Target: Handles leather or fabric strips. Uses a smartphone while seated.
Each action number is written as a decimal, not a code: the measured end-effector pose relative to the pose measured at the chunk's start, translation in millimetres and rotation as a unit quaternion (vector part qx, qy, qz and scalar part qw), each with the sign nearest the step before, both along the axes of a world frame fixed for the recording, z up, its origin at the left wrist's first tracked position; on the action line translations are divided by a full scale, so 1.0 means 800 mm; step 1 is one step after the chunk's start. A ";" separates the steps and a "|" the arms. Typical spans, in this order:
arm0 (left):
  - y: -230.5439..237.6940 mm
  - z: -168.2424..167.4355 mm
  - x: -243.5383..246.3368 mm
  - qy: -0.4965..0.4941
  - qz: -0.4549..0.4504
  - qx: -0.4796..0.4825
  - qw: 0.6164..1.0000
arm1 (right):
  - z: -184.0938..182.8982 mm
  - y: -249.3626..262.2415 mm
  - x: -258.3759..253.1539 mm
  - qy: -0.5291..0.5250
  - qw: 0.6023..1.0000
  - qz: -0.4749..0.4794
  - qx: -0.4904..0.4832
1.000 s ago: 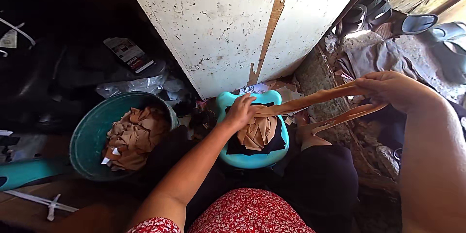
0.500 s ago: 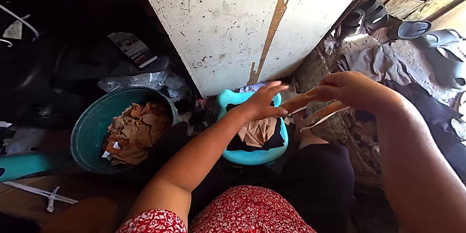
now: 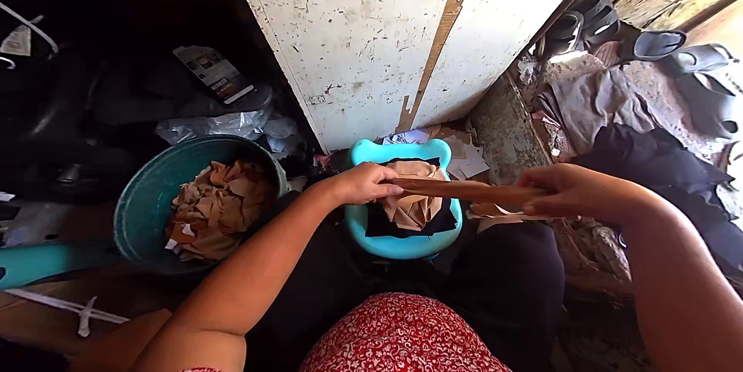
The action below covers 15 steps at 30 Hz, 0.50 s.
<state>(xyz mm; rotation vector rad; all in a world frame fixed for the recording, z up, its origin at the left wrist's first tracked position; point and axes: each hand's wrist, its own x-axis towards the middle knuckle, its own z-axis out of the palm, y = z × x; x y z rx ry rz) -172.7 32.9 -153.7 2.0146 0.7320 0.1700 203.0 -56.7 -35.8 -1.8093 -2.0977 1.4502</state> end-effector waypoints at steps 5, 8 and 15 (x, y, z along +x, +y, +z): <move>0.001 -0.019 -0.013 0.044 0.011 0.022 0.999 | -0.022 -0.040 0.042 0.044 0.995 -0.090 -0.010; 0.002 -0.024 -0.008 0.057 0.009 0.068 0.996 | -0.041 -0.045 0.045 0.058 0.991 -0.123 0.002; 0.002 -0.024 0.007 0.110 0.004 0.108 0.988 | -0.070 -0.030 0.033 0.058 0.988 -0.144 0.023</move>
